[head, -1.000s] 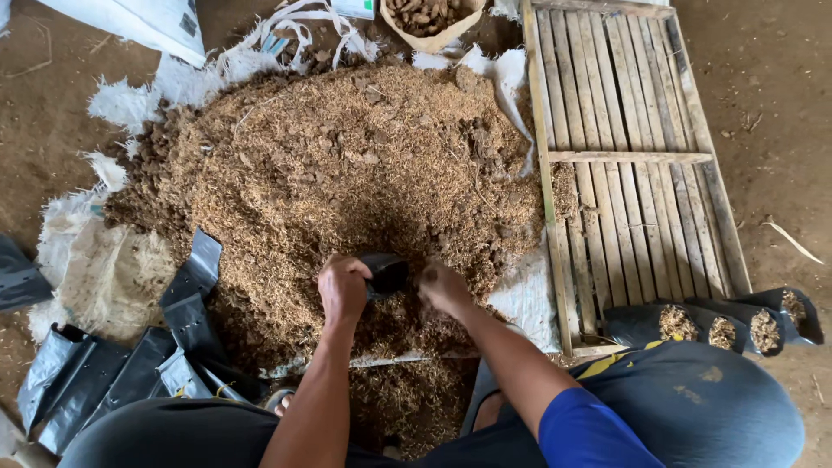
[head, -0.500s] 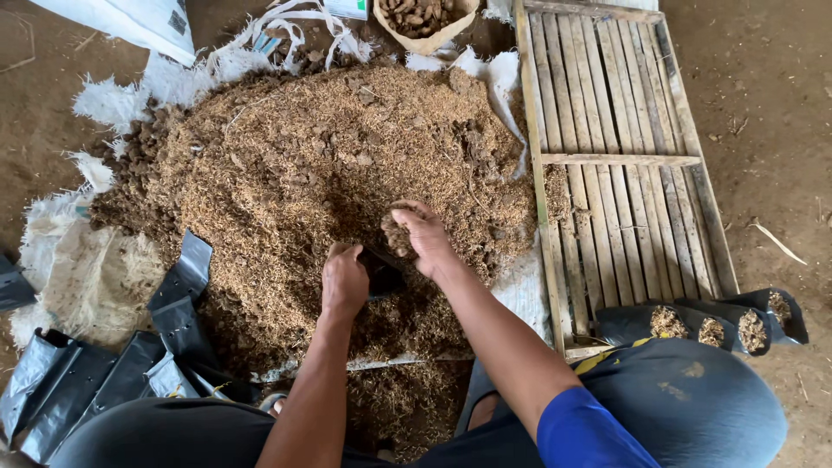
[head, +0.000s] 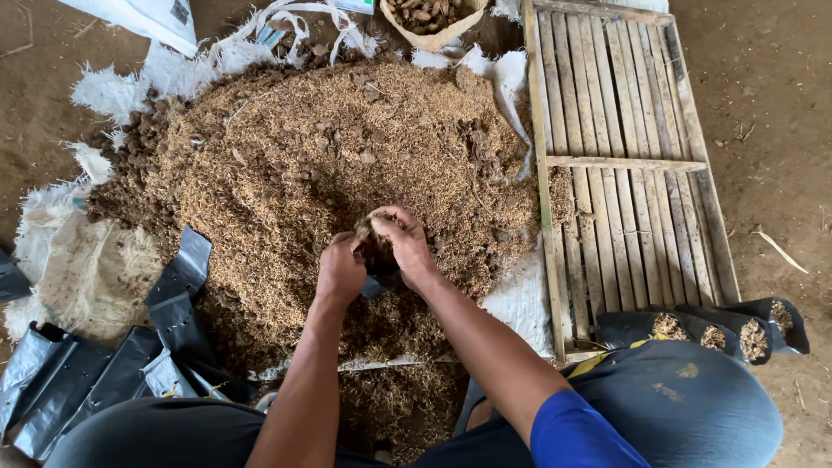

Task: The person fills small black nursery bags with a mixture of soil and rice husks by hand, then lines them up on a bamboo rack.

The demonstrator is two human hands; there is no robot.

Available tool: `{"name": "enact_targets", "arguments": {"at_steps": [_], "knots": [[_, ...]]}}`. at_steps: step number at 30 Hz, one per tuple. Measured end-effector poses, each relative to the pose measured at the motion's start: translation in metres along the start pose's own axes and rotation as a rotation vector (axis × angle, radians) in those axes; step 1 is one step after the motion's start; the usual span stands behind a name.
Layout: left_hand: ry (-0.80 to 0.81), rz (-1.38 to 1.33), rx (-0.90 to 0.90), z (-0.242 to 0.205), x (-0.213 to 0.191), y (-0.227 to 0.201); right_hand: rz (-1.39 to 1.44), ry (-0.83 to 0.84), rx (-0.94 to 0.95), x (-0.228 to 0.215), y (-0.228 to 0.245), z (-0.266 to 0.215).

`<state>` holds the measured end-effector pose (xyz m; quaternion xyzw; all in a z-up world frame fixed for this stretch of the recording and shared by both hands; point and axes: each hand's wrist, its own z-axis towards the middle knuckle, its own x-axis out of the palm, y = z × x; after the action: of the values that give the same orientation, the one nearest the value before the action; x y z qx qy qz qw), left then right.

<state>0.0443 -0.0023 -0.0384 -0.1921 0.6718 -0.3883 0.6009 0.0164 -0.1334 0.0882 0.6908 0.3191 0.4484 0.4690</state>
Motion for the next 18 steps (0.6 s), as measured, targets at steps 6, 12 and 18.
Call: {"name": "enact_targets", "arguments": {"at_steps": [6,12,18], "knots": [[0.004,-0.044,-0.027,0.003,-0.004,-0.004,-0.184,0.081,0.016,-0.016,-0.014,0.014],[0.006,-0.077,-0.078,-0.004,-0.024,-0.029,-0.598,0.285,-0.176,-0.027,0.007,0.021],[0.029,-0.137,-0.155,-0.014,-0.054,-0.065,-0.966,0.07,-0.222,-0.064,-0.003,0.039]]}}
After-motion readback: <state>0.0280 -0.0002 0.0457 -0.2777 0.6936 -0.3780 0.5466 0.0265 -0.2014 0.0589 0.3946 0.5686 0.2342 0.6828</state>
